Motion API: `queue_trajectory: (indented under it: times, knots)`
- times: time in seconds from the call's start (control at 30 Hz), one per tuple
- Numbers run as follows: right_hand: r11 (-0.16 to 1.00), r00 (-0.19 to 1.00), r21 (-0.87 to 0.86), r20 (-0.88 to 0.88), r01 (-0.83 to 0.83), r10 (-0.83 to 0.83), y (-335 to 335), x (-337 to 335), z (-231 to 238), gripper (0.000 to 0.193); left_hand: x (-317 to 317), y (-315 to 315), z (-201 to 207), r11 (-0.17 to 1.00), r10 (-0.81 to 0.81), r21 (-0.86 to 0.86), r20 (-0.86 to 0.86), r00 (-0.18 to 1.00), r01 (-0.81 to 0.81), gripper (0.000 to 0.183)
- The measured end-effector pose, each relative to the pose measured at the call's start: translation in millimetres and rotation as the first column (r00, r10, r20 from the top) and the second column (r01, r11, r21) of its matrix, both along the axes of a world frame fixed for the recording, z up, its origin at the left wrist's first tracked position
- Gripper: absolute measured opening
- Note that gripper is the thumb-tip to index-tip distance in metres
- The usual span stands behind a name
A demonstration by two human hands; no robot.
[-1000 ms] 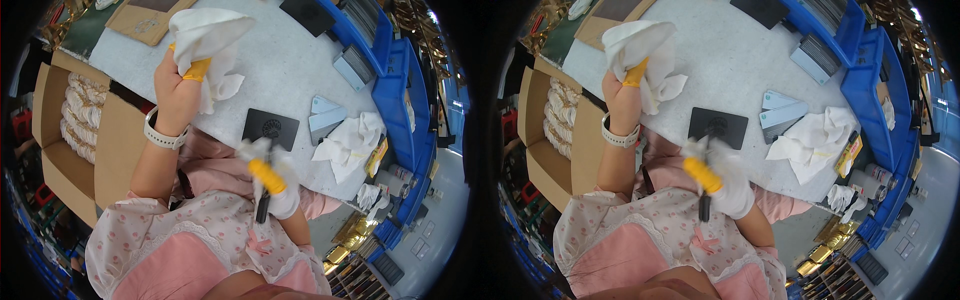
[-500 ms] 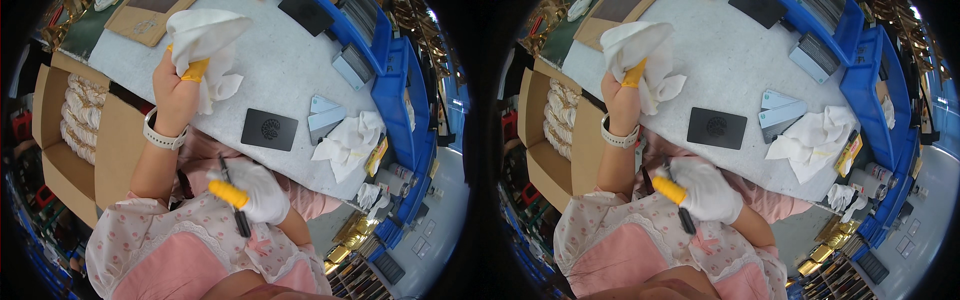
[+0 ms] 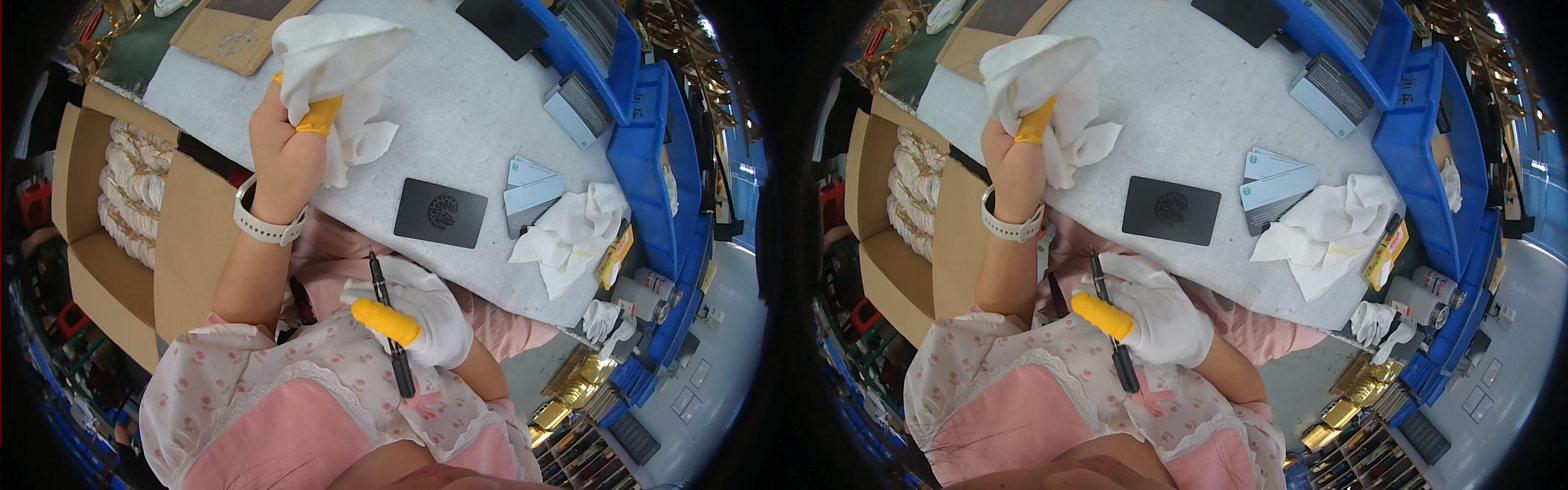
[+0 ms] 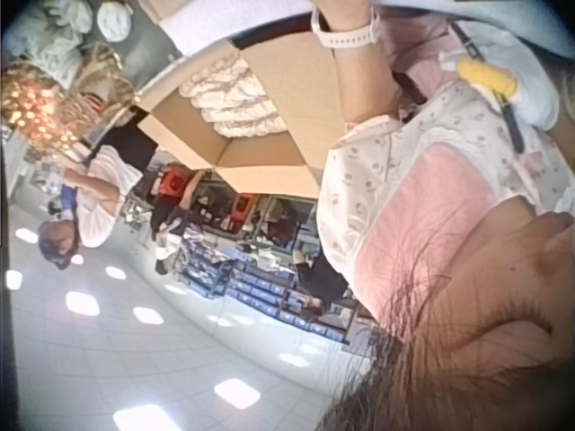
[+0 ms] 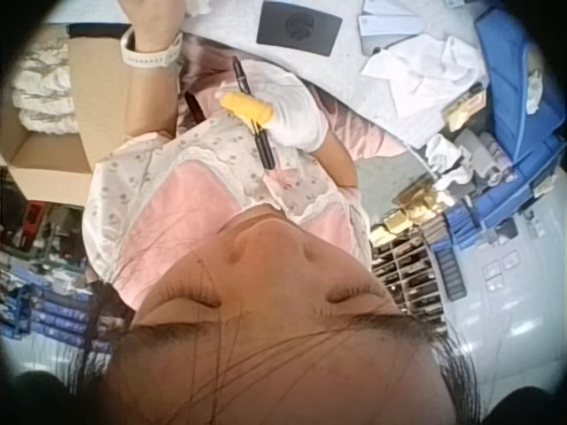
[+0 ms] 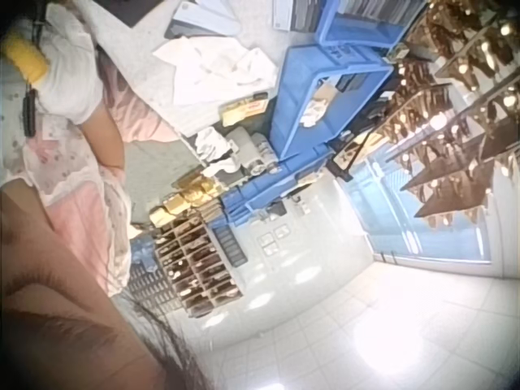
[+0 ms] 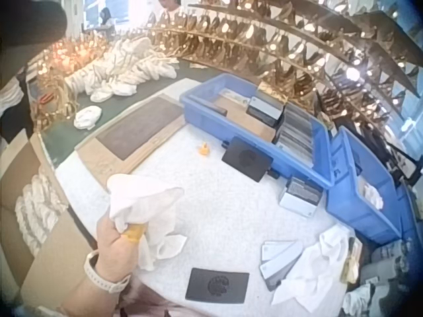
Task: The person cleans black metal pieces with a cloth, then marks them with a marker.
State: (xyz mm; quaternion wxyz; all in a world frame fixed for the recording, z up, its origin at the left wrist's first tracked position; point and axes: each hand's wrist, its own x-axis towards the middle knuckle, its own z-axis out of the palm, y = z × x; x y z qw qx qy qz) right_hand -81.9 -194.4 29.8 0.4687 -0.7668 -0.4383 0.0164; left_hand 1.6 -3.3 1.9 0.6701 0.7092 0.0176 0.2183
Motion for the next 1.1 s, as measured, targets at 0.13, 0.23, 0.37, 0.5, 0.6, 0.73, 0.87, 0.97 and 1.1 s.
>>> queue_trajectory:
  times: [0.13,0.23,0.37,0.5,0.6,0.73,0.87,0.97,1.1]
  knots:
    - [0.994,0.986,0.098,-0.165,0.050,-0.034,-12,-4,-1,0.032,-2,1,2,1.000,0.013,0.025,-0.024,1.000,-0.013,0.033]
    - [0.881,0.905,0.210,-0.088,0.424,-0.415,-22,-4,-8,0.029,-2,1,1,0.999,0.014,0.029,-0.020,1.000,-0.013,0.033]
    - [0.610,0.658,0.248,-0.327,0.753,-0.678,-14,-13,-14,0.042,-1,1,2,0.999,0.002,0.032,-0.025,1.000,-0.002,0.034]
    - [0.545,0.693,0.434,-0.375,0.718,-0.615,-11,-8,-16,0.028,-1,0,3,1.000,-0.001,0.014,-0.005,1.000,0.001,0.035]
    - [0.567,0.663,0.350,-0.473,0.746,-0.581,-8,0,-8,0.017,-1,1,1,1.000,-0.001,-0.001,-0.018,1.000,0.001,0.035]
    - [0.626,0.710,0.340,-0.407,0.702,-0.575,-13,-2,-20,0.020,-3,0,2,1.000,-0.004,-0.011,-0.027,1.000,0.004,0.036]
    - [0.533,0.547,0.226,-0.605,0.815,-0.579,-15,-15,-23,0.016,-2,0,2,1.000,-0.001,-0.009,-0.026,1.000,0.001,0.035]
    - [0.650,0.691,0.290,-0.500,0.702,-0.522,-15,-11,-18,0.014,-1,-1,1,1.000,0.005,-0.008,-0.008,1.000,-0.005,0.034]
    - [0.817,0.796,0.125,-0.348,0.563,-0.495,-21,-7,-15,0.021,-1,1,1,1.000,0.010,0.013,-0.002,1.000,-0.010,0.033]
